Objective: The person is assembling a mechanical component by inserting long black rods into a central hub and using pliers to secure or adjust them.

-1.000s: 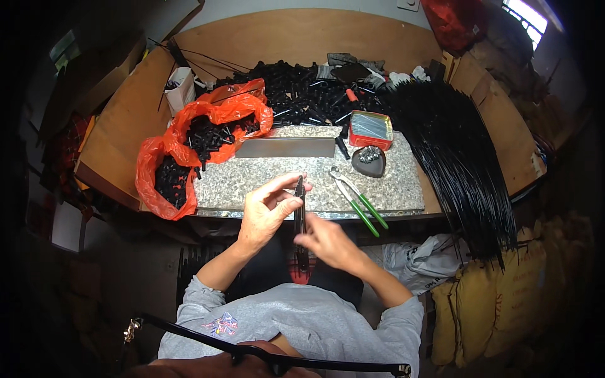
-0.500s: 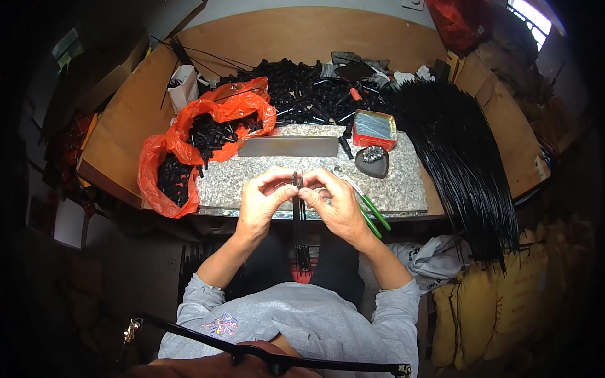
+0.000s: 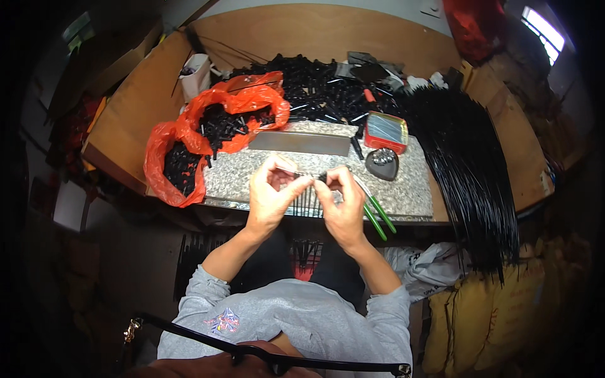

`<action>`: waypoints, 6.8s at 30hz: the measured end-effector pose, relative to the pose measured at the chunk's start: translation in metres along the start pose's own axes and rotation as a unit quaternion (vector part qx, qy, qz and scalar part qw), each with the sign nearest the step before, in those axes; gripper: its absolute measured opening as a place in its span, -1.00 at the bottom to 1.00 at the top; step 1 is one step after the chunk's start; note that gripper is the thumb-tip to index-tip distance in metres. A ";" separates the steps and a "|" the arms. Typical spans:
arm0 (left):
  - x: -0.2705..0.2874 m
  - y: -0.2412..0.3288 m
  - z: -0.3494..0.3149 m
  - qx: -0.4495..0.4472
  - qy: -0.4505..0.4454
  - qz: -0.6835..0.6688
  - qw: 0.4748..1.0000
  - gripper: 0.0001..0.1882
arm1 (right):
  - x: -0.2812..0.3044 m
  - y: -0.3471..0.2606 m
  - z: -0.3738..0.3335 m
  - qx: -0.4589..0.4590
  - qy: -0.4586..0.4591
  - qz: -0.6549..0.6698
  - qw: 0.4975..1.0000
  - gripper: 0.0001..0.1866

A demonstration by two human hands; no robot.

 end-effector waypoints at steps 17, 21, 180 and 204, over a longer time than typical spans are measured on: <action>0.182 0.000 0.005 -0.082 0.133 0.347 0.925 -0.86 | 0.006 0.005 -0.010 -0.069 -0.114 0.137 0.982 -0.78; 0.291 -0.001 0.019 -0.088 0.222 0.562 0.792 -0.88 | 0.006 0.002 -0.012 -0.082 -0.138 0.148 0.976 -0.83; 0.017 -0.009 -0.027 0.117 -0.110 -0.092 0.983 -0.75 | -0.018 -0.013 -0.020 0.136 -0.115 -0.088 0.980 -0.84; 0.036 -0.048 -0.059 0.081 -0.174 0.040 0.981 -0.64 | -0.025 0.009 -0.019 0.023 -0.133 -0.083 0.987 -0.77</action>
Point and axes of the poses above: each hand's wrist, its own z-axis towards the middle knuckle, its own x-axis out of the back of the hand, y = z × x, the point moved 5 cm from there along z, towards the middle knuckle, and after that the axes turned 15 degrees about -z, right-handed, at the moved point
